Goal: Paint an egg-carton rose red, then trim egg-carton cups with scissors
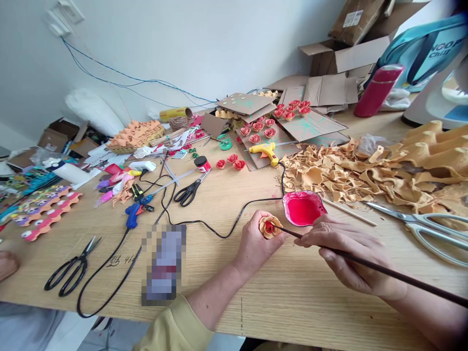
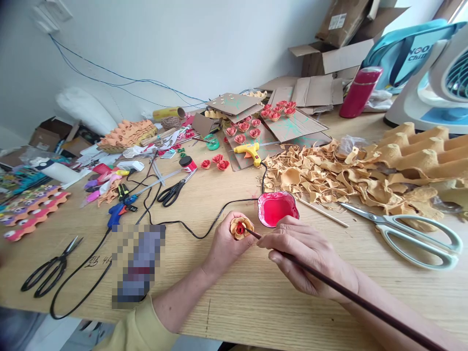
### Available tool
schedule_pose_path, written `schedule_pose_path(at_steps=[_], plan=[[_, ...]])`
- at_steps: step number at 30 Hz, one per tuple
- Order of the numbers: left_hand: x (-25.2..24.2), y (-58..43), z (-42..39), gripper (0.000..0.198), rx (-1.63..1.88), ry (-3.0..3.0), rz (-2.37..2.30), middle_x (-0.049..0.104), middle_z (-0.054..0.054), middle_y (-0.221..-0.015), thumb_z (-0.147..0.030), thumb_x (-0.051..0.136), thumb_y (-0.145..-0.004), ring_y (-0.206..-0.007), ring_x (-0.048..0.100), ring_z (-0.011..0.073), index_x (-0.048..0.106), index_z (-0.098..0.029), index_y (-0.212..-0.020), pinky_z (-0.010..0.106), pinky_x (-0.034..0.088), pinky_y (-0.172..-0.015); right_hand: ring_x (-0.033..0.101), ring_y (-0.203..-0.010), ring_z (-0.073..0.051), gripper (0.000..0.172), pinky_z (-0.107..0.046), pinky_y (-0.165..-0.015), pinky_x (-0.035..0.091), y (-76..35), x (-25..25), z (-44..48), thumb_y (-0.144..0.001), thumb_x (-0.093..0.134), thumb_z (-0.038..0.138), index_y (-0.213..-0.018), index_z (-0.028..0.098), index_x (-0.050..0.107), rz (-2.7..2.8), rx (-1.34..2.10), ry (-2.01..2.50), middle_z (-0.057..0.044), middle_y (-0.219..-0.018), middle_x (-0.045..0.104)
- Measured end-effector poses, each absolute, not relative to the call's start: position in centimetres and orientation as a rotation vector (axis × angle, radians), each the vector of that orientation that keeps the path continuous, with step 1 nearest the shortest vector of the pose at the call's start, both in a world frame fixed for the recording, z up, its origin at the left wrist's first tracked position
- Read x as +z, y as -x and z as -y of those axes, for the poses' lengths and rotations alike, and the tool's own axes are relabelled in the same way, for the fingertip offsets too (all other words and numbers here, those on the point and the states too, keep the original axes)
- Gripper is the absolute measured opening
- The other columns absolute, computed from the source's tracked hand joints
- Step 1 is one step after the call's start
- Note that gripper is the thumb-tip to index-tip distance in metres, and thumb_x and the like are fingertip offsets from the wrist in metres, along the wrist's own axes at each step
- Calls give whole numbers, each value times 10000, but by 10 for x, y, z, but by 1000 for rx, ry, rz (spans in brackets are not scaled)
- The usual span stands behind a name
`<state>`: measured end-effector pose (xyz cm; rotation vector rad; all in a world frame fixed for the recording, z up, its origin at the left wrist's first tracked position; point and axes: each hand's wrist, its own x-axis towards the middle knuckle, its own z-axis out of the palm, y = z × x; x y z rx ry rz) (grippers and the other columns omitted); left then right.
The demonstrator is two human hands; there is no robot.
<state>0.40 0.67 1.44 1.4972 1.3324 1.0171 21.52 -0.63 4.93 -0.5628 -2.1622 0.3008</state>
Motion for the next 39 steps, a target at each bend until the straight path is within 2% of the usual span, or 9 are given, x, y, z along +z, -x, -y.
schedule_pose_path(at_steps=[8,14,22,29,35,39], plan=[[15,-2,-7,370,1020,-1484,-1284,635,-10,-842,-349,810,-742,-747,579,123,566,-183,-965,220,458,-681,679,-741,-152,161,-262,-680,524,-212,53,2,-981,493,145,-1061,201,621,2100,370,684,-43,-847,726],[10,-1,-8,424,1003,-1447,-1247,632,-19,-816,-406,823,-735,-694,565,108,534,-190,-959,211,454,-634,676,-772,-155,210,-271,-709,542,-215,54,2,-1009,449,168,-1134,216,612,2121,494,678,-44,-870,704],[6,-1,-8,420,975,-1447,-1273,650,-5,-829,-439,802,-759,-693,586,117,540,-190,-975,229,477,-641,677,-828,-178,186,-290,-736,546,-218,49,-1,-1015,455,206,-1105,229,615,2098,575,702,-59,-920,701],[10,-1,-9,392,1012,-1480,-1305,647,0,-852,-370,818,-731,-757,589,135,566,-184,-966,238,472,-696,684,-838,-167,186,-280,-747,534,-224,47,-6,-1009,471,189,-1108,235,621,1990,433,821,-40,-906,700],[10,0,-10,429,1051,-1520,-1304,654,23,-953,-313,811,-739,-844,613,154,555,-190,-1061,252,483,-757,653,-637,-155,146,-271,-573,498,-228,57,-15,-1007,468,209,-990,225,613,1990,223,943,-13,-732,683],[7,0,-10,466,1080,-1533,-1329,647,33,-1014,-201,773,-741,-895,625,162,519,-203,-1131,275,498,-817,626,-574,-168,179,-303,-534,477,-227,64,-18,-1007,455,194,-904,238,595,2070,148,940,-14,-667,657]])
